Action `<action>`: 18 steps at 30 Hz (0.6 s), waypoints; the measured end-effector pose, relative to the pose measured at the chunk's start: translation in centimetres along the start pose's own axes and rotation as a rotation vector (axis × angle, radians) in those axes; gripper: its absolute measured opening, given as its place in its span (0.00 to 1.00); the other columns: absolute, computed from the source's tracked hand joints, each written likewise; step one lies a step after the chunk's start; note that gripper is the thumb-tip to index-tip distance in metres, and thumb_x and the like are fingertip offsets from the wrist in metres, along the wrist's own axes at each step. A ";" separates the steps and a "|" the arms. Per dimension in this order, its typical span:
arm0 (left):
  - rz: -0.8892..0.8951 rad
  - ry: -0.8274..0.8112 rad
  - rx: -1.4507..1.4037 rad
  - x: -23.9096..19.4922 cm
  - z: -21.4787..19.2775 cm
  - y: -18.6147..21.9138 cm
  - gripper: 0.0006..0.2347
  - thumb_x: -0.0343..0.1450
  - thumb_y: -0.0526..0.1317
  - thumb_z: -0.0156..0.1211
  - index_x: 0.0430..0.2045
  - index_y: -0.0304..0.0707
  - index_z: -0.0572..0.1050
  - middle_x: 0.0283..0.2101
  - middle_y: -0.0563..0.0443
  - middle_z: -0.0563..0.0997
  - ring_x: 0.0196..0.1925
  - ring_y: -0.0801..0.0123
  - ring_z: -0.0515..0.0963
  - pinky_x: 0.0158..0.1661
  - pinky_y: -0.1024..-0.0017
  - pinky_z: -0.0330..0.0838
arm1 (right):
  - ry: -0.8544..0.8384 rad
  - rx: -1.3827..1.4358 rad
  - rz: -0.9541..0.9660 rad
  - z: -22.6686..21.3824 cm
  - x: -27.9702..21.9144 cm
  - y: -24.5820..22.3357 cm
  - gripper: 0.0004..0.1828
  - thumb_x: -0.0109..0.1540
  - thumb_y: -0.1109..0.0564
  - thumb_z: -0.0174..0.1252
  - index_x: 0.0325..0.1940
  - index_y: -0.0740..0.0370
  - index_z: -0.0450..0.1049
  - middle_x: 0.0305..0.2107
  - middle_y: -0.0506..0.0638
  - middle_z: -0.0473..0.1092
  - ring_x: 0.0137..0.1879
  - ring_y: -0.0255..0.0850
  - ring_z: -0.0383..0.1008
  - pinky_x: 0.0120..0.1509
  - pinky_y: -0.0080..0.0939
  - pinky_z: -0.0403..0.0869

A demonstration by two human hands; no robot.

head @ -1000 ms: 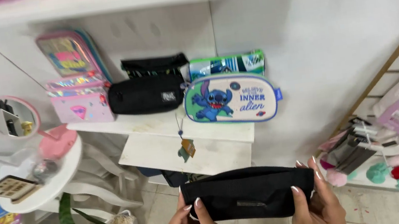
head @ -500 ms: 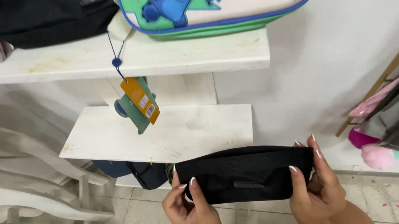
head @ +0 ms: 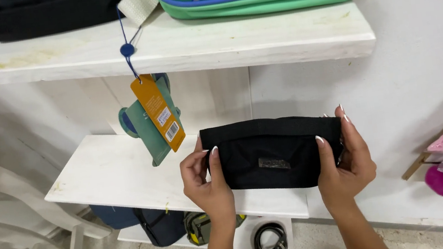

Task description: A person organizes a thermos on a shelf, wipes down a display shelf with a yellow cloth, and then inspects and handles small pouches.

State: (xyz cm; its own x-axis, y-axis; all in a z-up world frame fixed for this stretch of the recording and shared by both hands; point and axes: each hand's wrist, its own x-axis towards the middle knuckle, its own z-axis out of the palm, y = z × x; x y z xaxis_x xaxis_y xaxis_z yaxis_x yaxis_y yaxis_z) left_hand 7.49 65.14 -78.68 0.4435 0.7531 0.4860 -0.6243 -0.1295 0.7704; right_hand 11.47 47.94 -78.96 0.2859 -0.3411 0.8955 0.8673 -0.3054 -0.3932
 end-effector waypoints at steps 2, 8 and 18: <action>0.013 -0.053 0.030 0.7 -0.2 -1.6 0.04 0.72 0.34 0.61 0.36 0.38 0.73 0.56 0.30 0.81 0.63 0.58 0.81 0.55 0.74 0.76 | 0.004 -0.011 0.009 0.7 -0.7 1.7 0.22 0.66 0.74 0.58 0.64 0.80 0.65 0.59 0.75 0.68 0.68 0.62 0.72 0.75 0.50 0.74; 0.031 -0.238 0.217 2.8 0.8 -2.0 0.07 0.73 0.29 0.60 0.42 0.34 0.74 0.58 0.27 0.79 0.62 0.37 0.75 0.57 0.45 0.73 | -0.024 0.036 -0.053 2.6 -0.5 6.8 0.25 0.64 0.77 0.60 0.64 0.82 0.65 0.59 0.76 0.68 0.67 0.62 0.69 0.68 0.53 0.72; 0.156 -0.552 0.382 4.1 1.4 -4.0 0.20 0.73 0.40 0.56 0.61 0.46 0.66 0.77 0.42 0.58 0.77 0.53 0.60 0.69 0.60 0.59 | -0.023 0.022 0.136 3.9 0.8 7.2 0.23 0.65 0.70 0.58 0.65 0.73 0.67 0.61 0.64 0.70 0.71 0.53 0.70 0.76 0.45 0.72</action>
State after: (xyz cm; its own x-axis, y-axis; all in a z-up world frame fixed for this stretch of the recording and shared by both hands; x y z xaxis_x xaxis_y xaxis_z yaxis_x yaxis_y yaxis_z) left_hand 12.73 67.85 -79.23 0.6925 0.2813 0.6643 -0.4821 -0.5046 0.7162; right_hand 19.54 48.94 -80.31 0.4105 -0.3578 0.8387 0.8283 -0.2384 -0.5071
